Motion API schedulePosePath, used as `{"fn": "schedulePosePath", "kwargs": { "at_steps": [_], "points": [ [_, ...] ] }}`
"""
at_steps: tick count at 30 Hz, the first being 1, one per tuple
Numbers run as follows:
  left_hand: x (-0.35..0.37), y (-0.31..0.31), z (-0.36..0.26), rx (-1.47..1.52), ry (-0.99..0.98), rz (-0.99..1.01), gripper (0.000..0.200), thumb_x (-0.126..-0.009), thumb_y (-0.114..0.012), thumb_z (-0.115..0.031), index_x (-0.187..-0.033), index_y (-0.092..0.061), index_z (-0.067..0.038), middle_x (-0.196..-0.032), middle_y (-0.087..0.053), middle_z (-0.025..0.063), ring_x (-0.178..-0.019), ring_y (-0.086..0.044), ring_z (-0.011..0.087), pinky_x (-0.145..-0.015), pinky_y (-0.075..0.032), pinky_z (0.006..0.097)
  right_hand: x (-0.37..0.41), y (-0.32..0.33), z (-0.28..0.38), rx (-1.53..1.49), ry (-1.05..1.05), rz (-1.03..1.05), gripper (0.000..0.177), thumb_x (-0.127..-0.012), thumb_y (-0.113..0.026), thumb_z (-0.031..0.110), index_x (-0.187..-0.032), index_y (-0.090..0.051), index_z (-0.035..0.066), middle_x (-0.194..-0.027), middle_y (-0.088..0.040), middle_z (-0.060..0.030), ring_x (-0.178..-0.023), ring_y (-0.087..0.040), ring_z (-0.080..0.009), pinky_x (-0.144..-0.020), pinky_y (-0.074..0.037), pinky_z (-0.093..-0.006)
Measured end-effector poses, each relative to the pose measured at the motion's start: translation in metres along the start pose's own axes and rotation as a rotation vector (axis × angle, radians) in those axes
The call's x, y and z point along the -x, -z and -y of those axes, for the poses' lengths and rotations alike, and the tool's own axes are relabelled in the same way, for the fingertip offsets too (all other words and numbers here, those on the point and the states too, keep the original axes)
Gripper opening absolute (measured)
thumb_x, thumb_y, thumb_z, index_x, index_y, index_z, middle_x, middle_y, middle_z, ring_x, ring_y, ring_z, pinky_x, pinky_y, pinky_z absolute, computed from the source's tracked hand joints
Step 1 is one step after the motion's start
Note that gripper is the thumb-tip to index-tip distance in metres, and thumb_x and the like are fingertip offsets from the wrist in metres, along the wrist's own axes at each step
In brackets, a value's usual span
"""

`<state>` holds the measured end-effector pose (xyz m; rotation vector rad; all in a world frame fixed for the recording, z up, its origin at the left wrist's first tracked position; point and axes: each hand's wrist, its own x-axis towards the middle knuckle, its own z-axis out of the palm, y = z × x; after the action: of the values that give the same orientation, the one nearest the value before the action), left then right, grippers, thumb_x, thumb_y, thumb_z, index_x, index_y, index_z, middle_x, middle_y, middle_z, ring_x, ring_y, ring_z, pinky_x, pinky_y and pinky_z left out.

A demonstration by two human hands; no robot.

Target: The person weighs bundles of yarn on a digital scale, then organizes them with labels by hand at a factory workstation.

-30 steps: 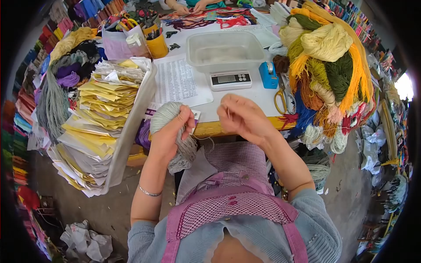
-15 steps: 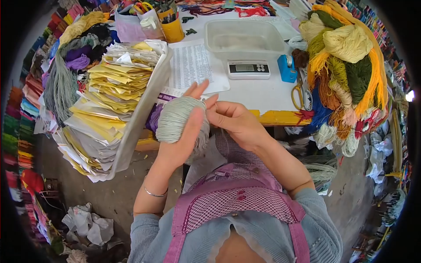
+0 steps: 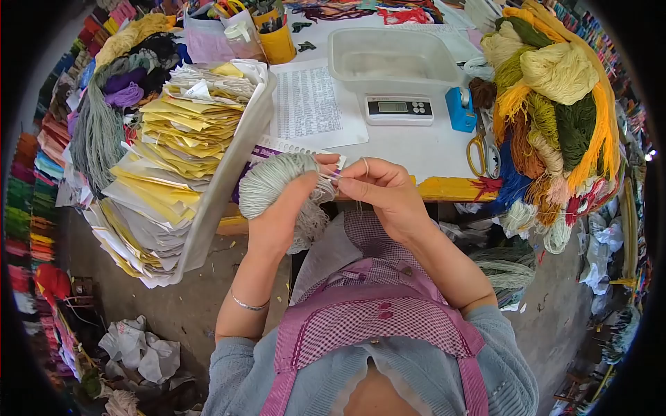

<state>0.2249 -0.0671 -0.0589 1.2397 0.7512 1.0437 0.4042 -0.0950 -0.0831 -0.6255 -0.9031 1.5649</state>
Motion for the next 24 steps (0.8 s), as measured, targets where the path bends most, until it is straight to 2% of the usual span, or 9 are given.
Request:
{"fn": "schedulePosePath", "kwargs": {
  "at_steps": [3,11,19,24],
  "points": [
    [-0.001,0.002,0.0,0.209,0.099,-0.021,0.027,-0.094,-0.054,-0.013,-0.113,-0.063,0.005,-0.116,-0.064,0.0121,-0.104,-0.06,0.0166,-0.09,-0.047,0.0292,-0.002,0.002,-0.002,0.007,-0.03,0.006,0.012,-0.088,-0.066,0.007,-0.098,-0.066,-0.001,-0.097,-0.067,-0.0062,-0.091,-0.061,-0.0104,-0.084,-0.047,-0.0241],
    [-0.001,-0.003,0.003,0.048,0.019,-0.035,0.024,-0.092,-0.057,-0.007,-0.112,-0.064,0.004,-0.113,-0.065,0.011,-0.099,-0.062,0.0156,-0.088,-0.049,0.0278,-0.007,0.0,-0.005,0.138,-0.055,-0.015,0.008,-0.087,-0.068,0.009,-0.089,-0.066,0.002,-0.084,-0.061,0.0021,-0.079,-0.055,-0.0058,-0.076,-0.044,-0.0217],
    [0.0,0.001,0.001,0.219,0.193,-0.076,0.024,-0.09,-0.058,-0.005,-0.112,-0.065,0.003,-0.115,-0.065,0.0119,-0.107,-0.06,0.0195,-0.097,-0.044,0.0322,-0.005,-0.002,-0.001,0.104,-0.03,-0.021,0.01,-0.086,-0.069,0.008,-0.091,-0.067,0.0,-0.091,-0.065,0.0005,-0.084,-0.056,-0.006,-0.079,-0.044,-0.0213],
    [0.001,0.007,0.008,0.134,0.112,-0.006,0.026,-0.093,-0.055,-0.009,-0.114,-0.064,0.004,-0.118,-0.063,0.0127,-0.109,-0.059,0.0183,-0.097,-0.043,0.0303,-0.007,0.0,0.0,0.103,-0.051,-0.056,0.009,-0.088,-0.066,0.009,-0.091,-0.065,0.001,-0.093,-0.067,-0.0023,-0.087,-0.059,-0.0084,-0.082,-0.045,-0.0228]
  ]
}}
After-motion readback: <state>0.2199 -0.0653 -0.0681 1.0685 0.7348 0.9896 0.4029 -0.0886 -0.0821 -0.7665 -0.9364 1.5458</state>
